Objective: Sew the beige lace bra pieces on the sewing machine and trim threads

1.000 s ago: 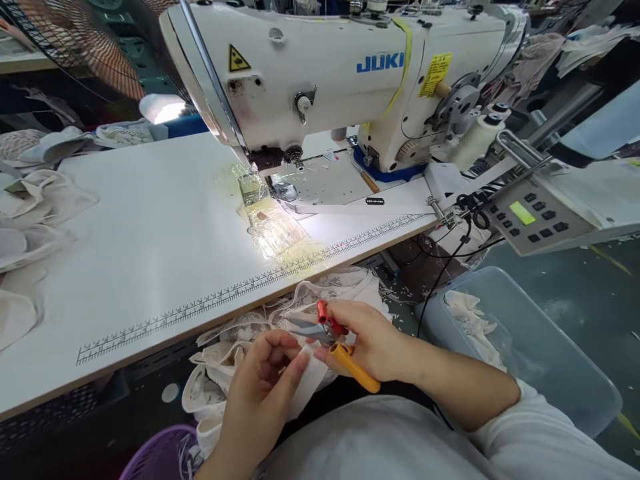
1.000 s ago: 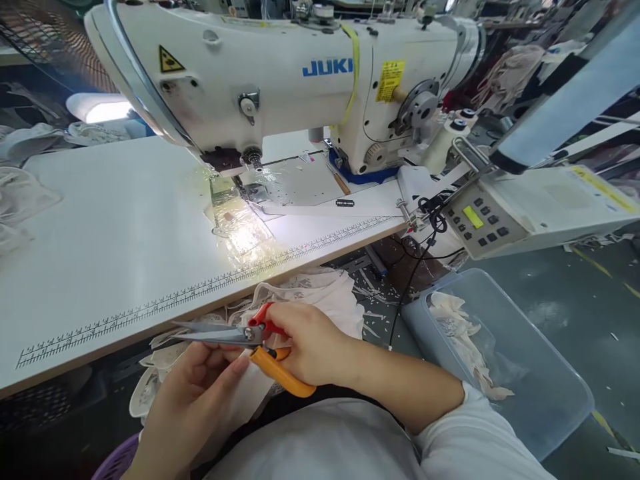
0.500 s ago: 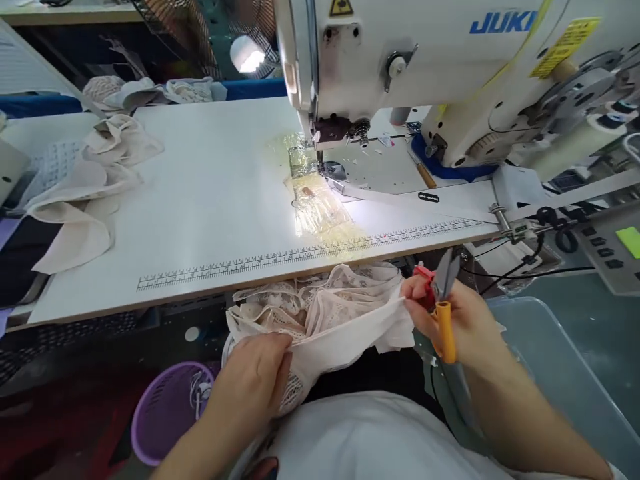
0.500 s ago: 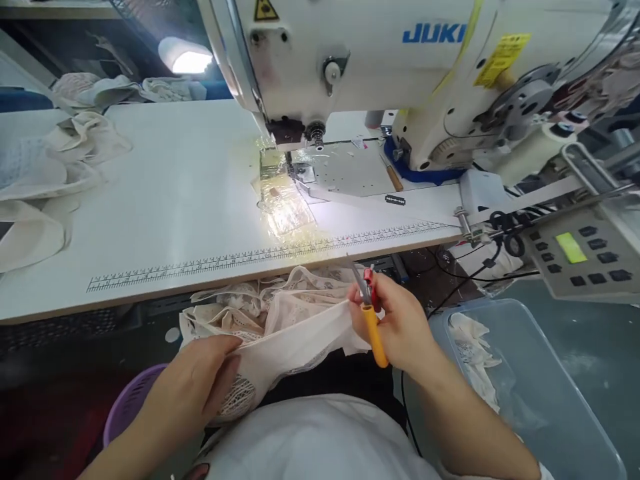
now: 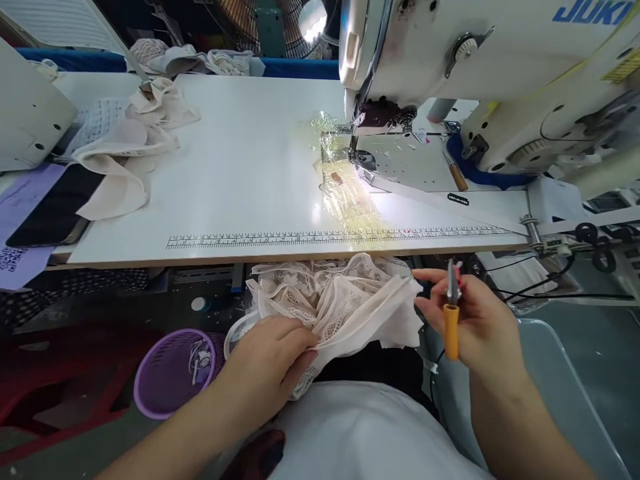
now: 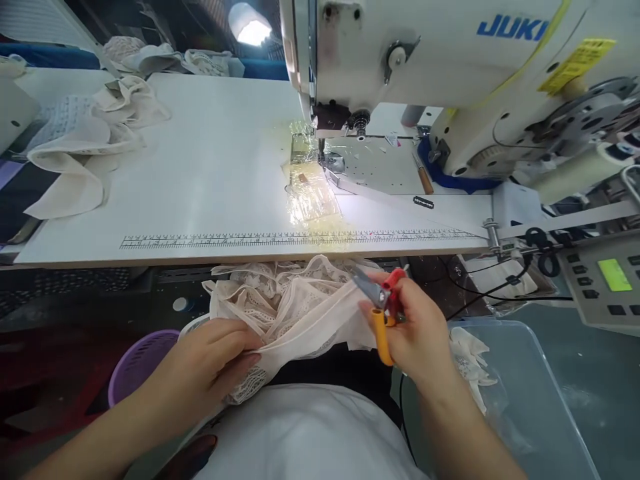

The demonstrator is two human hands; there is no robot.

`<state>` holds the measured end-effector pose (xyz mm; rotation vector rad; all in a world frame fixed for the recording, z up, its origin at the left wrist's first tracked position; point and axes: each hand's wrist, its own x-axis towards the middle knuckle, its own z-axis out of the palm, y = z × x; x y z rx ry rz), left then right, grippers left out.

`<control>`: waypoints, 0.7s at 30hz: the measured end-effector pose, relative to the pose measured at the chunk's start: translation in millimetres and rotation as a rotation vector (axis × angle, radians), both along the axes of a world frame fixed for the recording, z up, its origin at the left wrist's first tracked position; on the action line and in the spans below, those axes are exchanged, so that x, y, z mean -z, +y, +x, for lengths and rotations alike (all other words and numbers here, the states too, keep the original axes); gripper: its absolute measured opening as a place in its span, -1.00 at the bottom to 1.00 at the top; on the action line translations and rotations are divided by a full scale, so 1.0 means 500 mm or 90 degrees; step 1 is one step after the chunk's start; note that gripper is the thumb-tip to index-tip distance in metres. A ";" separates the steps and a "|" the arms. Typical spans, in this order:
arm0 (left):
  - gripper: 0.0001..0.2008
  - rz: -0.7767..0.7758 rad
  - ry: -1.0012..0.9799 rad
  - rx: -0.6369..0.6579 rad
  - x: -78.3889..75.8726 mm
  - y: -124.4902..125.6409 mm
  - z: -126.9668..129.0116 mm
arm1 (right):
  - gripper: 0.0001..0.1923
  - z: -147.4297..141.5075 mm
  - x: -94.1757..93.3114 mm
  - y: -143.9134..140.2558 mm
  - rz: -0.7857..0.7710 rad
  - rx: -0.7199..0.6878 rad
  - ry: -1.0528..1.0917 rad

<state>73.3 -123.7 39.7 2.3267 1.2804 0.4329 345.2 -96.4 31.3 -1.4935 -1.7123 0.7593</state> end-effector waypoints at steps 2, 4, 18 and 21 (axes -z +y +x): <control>-0.80 0.029 0.026 0.023 -0.007 0.003 0.017 | -0.84 -0.039 -0.017 -0.005 -0.034 -0.121 0.019; -0.77 0.066 0.038 0.043 -0.013 0.007 0.031 | -0.84 -0.083 -0.024 -0.009 -0.097 -0.287 0.029; -0.74 0.042 -0.087 0.029 0.017 -0.028 -0.038 | -0.82 -0.105 0.015 -0.010 -0.163 -0.356 0.128; -0.75 -0.054 -0.094 0.065 0.007 -0.018 -0.011 | -0.82 -0.103 0.015 -0.011 -0.149 -0.365 0.124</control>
